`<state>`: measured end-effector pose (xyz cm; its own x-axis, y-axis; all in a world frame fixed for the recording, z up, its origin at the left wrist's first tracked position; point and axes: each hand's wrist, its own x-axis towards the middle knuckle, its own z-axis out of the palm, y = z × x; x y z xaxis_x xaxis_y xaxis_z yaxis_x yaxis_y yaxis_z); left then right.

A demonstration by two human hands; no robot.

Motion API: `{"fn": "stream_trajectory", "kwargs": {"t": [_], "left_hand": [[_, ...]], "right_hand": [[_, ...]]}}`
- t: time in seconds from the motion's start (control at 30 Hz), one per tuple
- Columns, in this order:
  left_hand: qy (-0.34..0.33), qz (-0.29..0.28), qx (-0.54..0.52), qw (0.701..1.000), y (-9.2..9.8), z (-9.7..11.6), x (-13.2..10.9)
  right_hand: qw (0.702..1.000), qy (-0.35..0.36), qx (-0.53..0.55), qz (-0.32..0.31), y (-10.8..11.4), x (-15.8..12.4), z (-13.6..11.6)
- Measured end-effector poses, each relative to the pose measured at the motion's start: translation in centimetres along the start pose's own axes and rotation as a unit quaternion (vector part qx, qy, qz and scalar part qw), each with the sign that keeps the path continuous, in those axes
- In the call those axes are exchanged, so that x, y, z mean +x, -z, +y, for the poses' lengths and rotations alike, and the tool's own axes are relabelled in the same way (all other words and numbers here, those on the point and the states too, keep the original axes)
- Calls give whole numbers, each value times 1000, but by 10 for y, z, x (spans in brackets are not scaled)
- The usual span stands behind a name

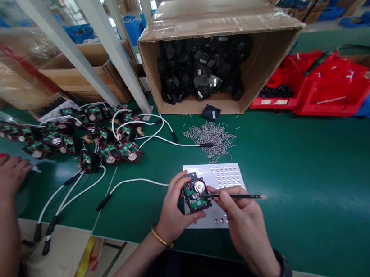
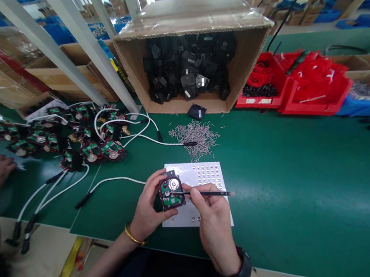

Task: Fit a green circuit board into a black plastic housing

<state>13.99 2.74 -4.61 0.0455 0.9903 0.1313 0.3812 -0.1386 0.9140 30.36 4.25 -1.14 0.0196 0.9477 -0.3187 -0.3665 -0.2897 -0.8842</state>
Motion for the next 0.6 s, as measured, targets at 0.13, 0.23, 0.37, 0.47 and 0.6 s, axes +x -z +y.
{"fn": "stream_trajectory", "kwargs": {"t": [0.13,0.23,0.37,0.47,0.6], "left_hand": [[0,-4,-1,1000,0,0,0],[6,-6,-8,1000,0,-1,0],[11,-9,-17,1000,0,-3,-1],[8,-11,-18,1000,0,-3,-1],[-3,-10,-21,1000,1,-3,0]], "right_hand": [[1000,7,-9,5,0,-2,1],[1000,15,-23,-1,1,-3,3],[999,29,-37,-10,2,-4,5],[999,20,-33,-5,1,-4,3],[999,2,-38,0,1,-2,0]]}}
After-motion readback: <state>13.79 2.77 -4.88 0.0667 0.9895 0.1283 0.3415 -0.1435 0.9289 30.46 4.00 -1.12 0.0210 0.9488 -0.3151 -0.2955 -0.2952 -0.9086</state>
